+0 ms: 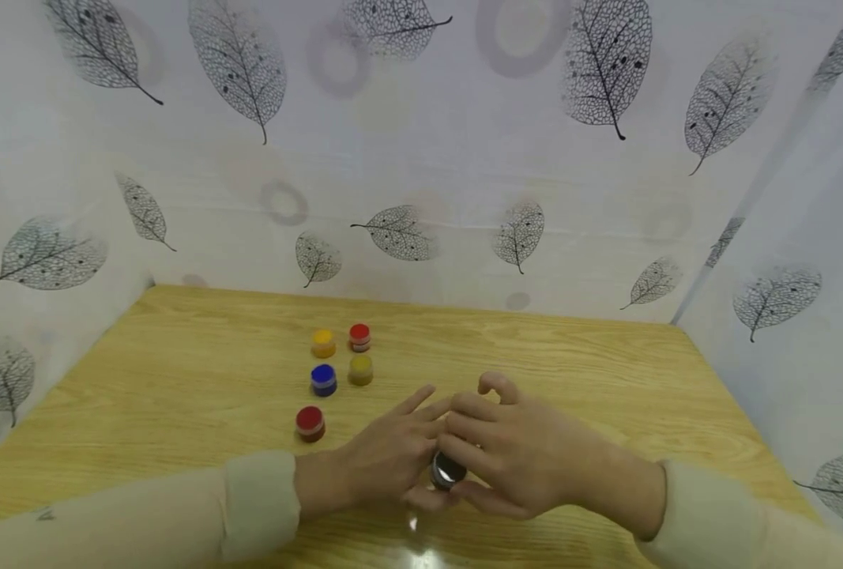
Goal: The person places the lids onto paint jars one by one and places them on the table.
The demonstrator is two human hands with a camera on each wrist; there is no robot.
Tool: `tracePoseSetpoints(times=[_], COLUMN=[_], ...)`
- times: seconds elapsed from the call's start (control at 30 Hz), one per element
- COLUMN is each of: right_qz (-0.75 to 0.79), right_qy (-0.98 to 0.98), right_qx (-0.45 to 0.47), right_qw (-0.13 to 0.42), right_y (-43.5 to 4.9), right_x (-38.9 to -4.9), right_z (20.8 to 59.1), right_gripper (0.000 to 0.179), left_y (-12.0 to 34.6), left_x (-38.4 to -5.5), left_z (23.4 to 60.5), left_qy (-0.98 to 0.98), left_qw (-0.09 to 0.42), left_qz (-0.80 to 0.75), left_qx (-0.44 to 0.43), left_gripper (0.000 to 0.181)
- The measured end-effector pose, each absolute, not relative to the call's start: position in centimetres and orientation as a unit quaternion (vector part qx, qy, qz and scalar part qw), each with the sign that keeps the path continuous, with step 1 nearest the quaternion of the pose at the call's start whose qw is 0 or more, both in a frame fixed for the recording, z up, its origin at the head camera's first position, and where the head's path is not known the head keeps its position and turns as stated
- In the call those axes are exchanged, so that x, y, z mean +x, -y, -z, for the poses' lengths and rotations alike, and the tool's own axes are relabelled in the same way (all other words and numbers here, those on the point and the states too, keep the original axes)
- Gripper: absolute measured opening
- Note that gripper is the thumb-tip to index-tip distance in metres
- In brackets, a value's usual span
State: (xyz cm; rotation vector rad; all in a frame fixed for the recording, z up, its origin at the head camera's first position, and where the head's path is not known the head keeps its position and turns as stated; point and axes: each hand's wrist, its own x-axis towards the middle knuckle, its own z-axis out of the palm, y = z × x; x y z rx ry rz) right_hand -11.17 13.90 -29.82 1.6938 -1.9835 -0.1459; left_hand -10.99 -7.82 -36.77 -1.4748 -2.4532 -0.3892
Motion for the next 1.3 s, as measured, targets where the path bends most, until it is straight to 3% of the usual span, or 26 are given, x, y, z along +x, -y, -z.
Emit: tracePoseSetpoints(times=[0.2, 0.57, 0.9, 1.1, 1.3], right_qz=[0.057, 0.066, 0.045, 0.009, 0.021], right_qy=[0.762, 0.725, 0.773, 0.781, 0.758], right_qx=[0.566, 0.639, 0.563, 0.562, 0.616], right_qw=[0.309, 0.249, 0.289, 0.274, 0.213], right_y=[-13.6, -14.0, -13.9, -14.0, -14.0], right_x=[-10.7, -11.2, -10.4, -10.6, -10.6], right_z=[31.0, 31.2, 32.2, 31.6, 30.6], right_gripper=[0.046, 0.041, 0.046, 0.049, 0.033], left_y=[7.9, 8.1, 8.0, 8.0, 7.9], left_x=[-10.4, -11.2, -10.3, -10.4, -10.7], left_z=[36.9, 37.0, 37.2, 37.2, 37.4], left_qy=[0.877, 0.815, 0.877, 0.875, 0.85], left_qw=[0.135, 0.058, 0.033, 0.048, 0.068], left_qz=[0.097, 0.197, 0.133, 0.14, 0.177], left_qx=[-0.451, -0.543, -0.46, -0.461, -0.492], left_gripper=[0.075, 0.067, 0.071, 0.072, 0.071])
